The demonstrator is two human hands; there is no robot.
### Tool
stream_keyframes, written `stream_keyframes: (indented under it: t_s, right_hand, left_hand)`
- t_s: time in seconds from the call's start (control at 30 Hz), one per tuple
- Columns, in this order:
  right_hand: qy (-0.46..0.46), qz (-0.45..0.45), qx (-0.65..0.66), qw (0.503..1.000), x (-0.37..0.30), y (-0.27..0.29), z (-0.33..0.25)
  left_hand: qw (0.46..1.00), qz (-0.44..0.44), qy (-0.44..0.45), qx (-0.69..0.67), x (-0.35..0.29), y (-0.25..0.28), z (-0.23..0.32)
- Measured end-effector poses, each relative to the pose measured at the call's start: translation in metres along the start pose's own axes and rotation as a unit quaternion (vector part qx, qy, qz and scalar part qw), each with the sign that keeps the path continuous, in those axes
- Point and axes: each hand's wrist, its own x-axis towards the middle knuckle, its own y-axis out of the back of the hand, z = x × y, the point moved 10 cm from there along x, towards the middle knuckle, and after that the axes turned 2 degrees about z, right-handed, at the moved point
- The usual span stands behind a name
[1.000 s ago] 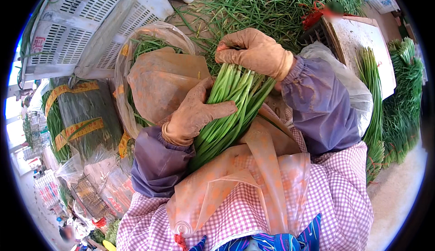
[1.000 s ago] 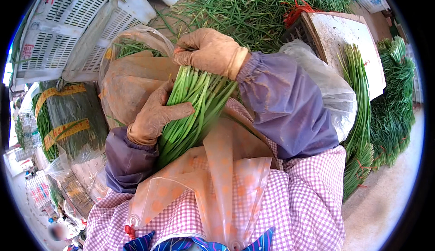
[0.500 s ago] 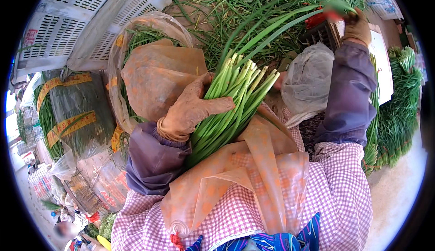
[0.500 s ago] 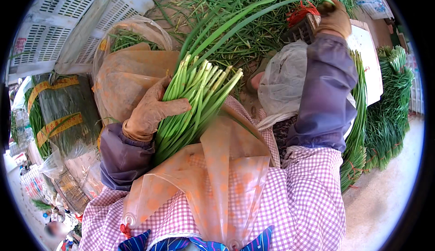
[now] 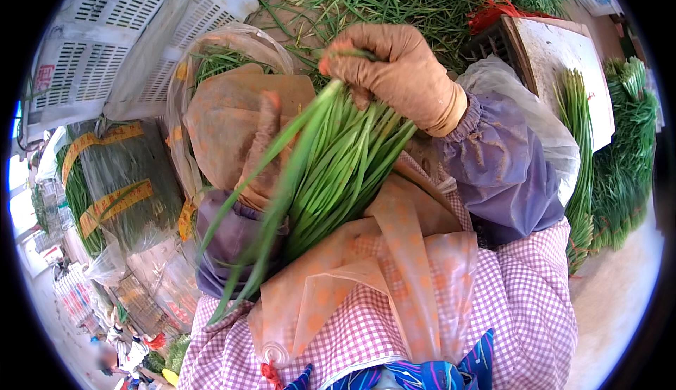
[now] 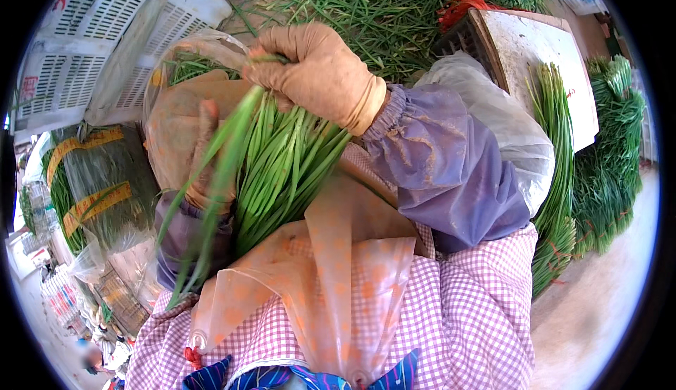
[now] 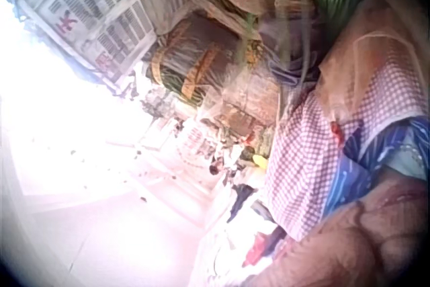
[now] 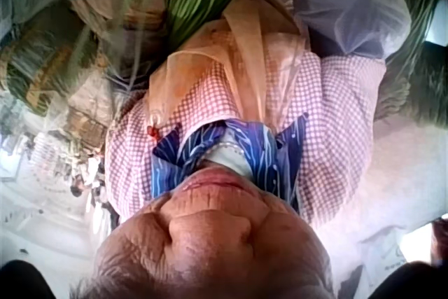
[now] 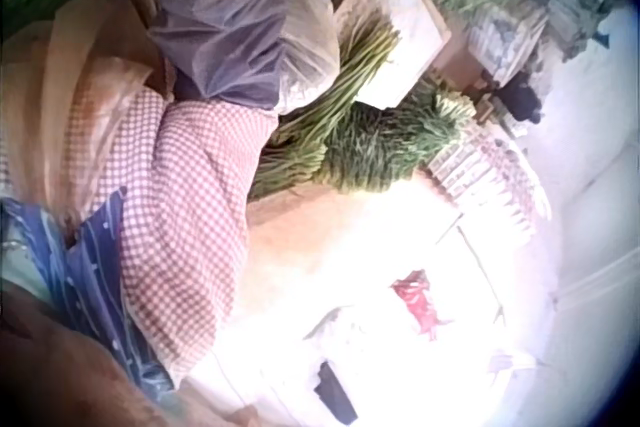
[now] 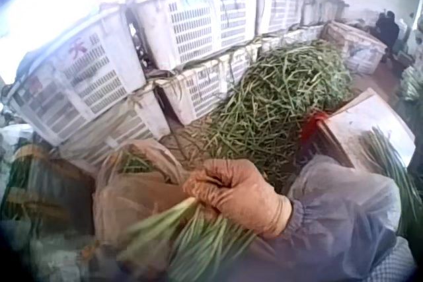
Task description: The person picks up bundles of green onions, peels away damaged outer leaves by hand, and sorts the cleaned bundles into piles.
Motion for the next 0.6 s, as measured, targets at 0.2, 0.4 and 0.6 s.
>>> stream_keyframes:
  t_s: [0.2, 0.4, 0.6]
  right_hand:
    - [0.119, 0.013, -0.215, 0.969, -0.005, 0.004, 0.007]
    - [0.071, 0.181, -0.003, 0.981, -0.004, 0.035, 0.030]
    - [0.089, 0.305, 0.043, 0.947, -0.008, 0.087, 0.034]
  left_hand:
    - [0.965, -0.141, 0.195, -0.107, -0.012, -0.055, 0.005]
    - [0.910, -0.196, 0.238, -0.278, -0.018, -0.065, -0.006]
    - [0.930, -0.198, 0.208, -0.228, -0.017, -0.059, -0.015]
